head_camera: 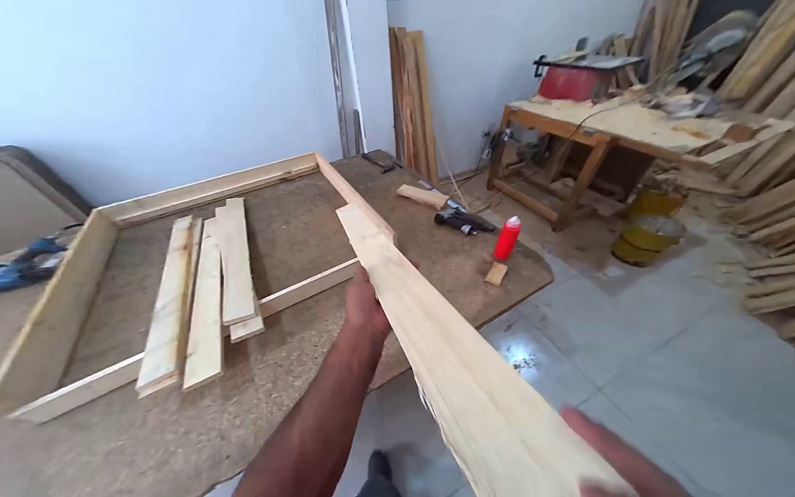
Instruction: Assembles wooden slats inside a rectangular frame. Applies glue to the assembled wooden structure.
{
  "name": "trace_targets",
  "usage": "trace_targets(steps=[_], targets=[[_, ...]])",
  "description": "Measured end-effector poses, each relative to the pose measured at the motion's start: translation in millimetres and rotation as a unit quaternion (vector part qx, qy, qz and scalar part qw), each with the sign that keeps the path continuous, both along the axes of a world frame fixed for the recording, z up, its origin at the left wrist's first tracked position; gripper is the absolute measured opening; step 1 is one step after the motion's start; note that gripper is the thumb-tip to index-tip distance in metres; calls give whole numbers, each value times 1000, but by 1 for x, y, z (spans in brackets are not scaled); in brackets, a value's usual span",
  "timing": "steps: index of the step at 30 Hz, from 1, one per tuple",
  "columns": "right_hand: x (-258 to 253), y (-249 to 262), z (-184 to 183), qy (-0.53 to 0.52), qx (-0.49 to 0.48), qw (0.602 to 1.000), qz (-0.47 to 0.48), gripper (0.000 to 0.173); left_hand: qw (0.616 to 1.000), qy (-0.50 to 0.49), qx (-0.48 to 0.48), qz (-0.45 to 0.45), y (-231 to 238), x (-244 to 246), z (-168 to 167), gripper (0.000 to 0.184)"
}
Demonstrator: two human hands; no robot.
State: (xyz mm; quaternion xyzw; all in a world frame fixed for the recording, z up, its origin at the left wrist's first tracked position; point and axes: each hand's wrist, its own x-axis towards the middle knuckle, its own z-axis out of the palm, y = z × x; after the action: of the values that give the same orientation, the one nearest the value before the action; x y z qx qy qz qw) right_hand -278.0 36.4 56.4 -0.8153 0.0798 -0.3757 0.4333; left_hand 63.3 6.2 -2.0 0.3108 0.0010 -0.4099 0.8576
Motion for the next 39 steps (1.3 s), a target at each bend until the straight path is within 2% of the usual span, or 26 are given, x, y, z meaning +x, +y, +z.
trace_targets(steps=[2,3,4,6,7,8,9,10,11,14,18,22,23,25,26,28,29,31,32,35,39], targets=[[58,-11,2,-30,13,999,-24,75,997,-7,63,46,6,32,8,53],[90,-14,4,-57,17,997,-58,75,997,-24,70,38,11,49,7,50],[122,-18,5,-91,24,992,-80,78,998,-54,42,4,18,68,-1,49],[181,-28,8,-147,40,986,-74,86,982,-118,-90,-117,35,108,-26,58],[203,-31,8,-155,46,985,-66,87,987,-107,-50,-110,43,108,-7,57],[223,-33,8,-154,50,985,-57,85,986,-6,168,-24,35,96,46,54],[240,-33,5,-144,53,987,-52,85,991,-99,79,-44,41,117,21,54],[254,-34,1,-131,60,988,-49,85,981,-172,-33,-83,40,154,-18,57],[267,-34,-3,-117,72,989,-45,86,976,-177,-62,-108,35,185,-41,58],[302,-39,-15,-85,132,986,-48,85,977,-114,-51,-170,31,233,-65,63],[343,-58,-21,-67,186,979,-46,87,978,-42,-103,-178,11,258,-61,55],[377,-85,-23,-48,202,977,-47,89,964,-44,-152,-213,-7,285,-60,56],[385,-93,-25,-43,204,977,-47,89,969,-46,-137,-201,-12,286,-54,57],[399,-110,-31,-39,206,977,-41,89,991,-35,-26,-123,-27,273,-23,55],[405,-120,-36,-39,204,978,-39,89,991,-38,-35,-127,-34,278,-25,55],[416,-140,-46,-33,198,979,-33,91,966,-57,-150,-202,-46,306,-56,55],[422,-151,-52,-32,195,980,-27,92,976,-57,-113,-175,-55,305,-48,54],[435,-174,-61,-46,198,979,-18,94,996,-39,52,-61,-84,290,-13,54],[442,-186,-65,-57,200,978,-17,94,996,-20,73,-39,-99,294,-7,55],[462,-222,-76,-67,196,978,-4,95,997,13,49,-51,-131,316,-10,60],[477,-260,-99,-40,242,968,48,96,996,10,81,-40,-162,341,-33,58]])
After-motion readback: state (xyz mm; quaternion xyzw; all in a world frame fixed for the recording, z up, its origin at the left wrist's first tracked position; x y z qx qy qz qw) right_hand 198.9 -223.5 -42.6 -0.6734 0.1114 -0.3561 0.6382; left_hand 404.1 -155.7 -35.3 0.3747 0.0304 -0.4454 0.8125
